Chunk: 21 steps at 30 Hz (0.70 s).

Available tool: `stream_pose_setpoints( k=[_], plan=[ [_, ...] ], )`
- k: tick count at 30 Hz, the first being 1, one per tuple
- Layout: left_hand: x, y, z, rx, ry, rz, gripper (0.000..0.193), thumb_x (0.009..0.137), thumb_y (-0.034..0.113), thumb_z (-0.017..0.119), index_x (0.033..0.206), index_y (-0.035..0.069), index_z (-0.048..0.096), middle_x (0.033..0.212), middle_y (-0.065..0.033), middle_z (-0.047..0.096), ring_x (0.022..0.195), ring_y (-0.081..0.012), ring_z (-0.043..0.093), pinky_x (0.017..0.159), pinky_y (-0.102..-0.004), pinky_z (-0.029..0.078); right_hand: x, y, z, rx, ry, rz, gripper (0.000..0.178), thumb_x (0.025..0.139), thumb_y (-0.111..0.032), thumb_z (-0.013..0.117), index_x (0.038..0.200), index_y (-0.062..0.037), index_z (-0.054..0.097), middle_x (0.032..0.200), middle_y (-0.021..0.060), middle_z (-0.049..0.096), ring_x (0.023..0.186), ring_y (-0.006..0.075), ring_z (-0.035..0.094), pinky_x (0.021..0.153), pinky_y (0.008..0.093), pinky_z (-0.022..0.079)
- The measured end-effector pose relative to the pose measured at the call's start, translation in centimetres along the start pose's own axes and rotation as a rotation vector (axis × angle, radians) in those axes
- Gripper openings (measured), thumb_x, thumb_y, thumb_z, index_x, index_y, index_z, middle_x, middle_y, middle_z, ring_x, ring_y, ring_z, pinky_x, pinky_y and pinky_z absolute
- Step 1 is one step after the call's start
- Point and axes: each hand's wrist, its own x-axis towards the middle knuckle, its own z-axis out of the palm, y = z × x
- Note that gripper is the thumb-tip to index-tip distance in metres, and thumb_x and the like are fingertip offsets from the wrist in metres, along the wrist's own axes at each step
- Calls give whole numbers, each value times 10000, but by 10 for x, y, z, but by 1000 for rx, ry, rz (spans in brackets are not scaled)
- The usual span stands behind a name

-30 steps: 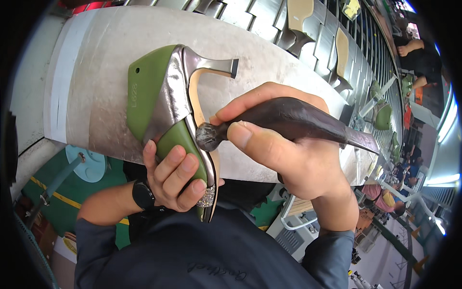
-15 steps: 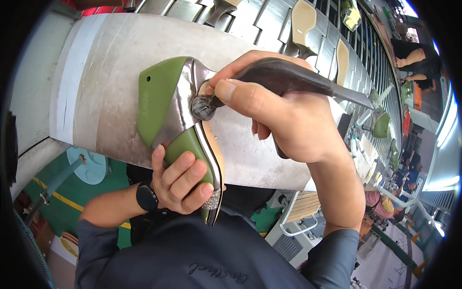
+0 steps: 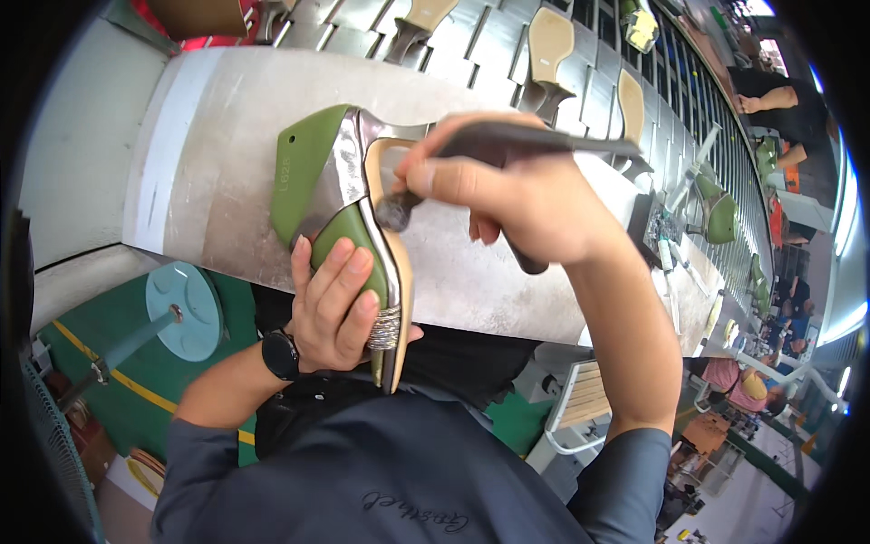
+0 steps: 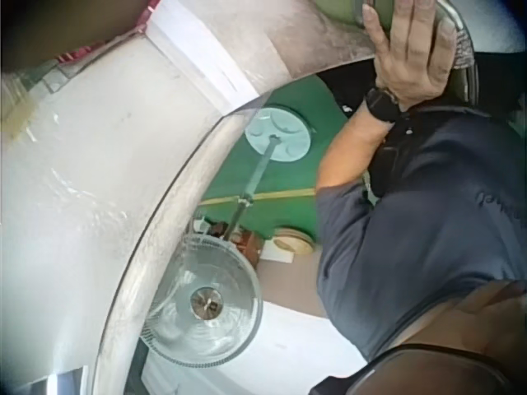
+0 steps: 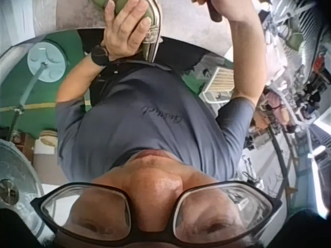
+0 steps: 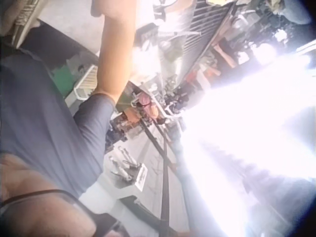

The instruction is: The person attaches outsoles to lasted high-heeled shoes by pressing them into place by hand and tapping along the edges and heels with a hammer.

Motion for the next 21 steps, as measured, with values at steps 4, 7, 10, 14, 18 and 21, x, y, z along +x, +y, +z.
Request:
stream_pose_setpoints(
  k=[4, 7, 10, 14, 18, 21],
  plan=[
    [14, -5, -25, -320, 166, -113, 897, 946, 489, 746, 1581, 9, 332, 1545, -318, 443, 1505, -450, 383, 1246, -659, 197, -48, 38, -6, -997, 343, -318, 407, 831, -15, 732, 1233, 28, 688, 1159, 163, 739, 986, 325, 720, 855, 401, 580],
    [40, -8, -71, -738, 210, -594, 866, 1007, 602, 595, 1604, 34, 333, 1605, -292, 377, 1519, -430, 350, 1240, -583, 289, -83, 55, -2, -1163, 405, -395, 561, 749, -11, 732, 1298, 48, 635, 1319, 207, 658, 1309, 402, 565, 1074, 475, 478],
    [59, -35, -83, -1335, 648, -631, 711, 1078, 585, 449, 1558, 61, 434, 1590, -274, 416, 1466, -374, 445, 1224, -575, 327, -102, 59, 15, -411, 366, -349, 525, 929, -113, 709, 1402, 66, 567, 1296, 246, 667, 1203, 408, 677, 1012, 482, 548],
    [91, -45, -83, -1707, 330, -757, 835, 1026, 678, 480, 1574, 51, 415, 1638, -247, 376, 1520, -464, 323, 1227, -629, 278, -73, 83, 48, 1100, 92, -122, 836, 1032, -648, 418, 1513, 35, 430, 1244, 260, 687, 1016, 411, 747, 834, 455, 641],
    [117, -43, -56, -1687, -40, -663, 848, 1037, 642, 496, 1593, 13, 373, 1643, -295, 340, 1512, -410, 374, 1237, -590, 285, -60, 81, 58, 1267, 142, -356, 695, 1014, -526, 455, 1453, 10, 493, 1195, 252, 705, 882, 388, 753, 695, 475, 644],
    [104, -43, -41, -859, -252, -805, 632, 1057, 296, 603, 1567, -15, 399, 1560, -234, 498, 1443, -342, 495, 1184, -484, 413, -41, 32, 35, 1186, 546, -455, 531, 1062, -367, 431, 1418, 14, 532, 1273, 225, 677, 1089, 338, 709, 871, 504, 600]
  ],
)
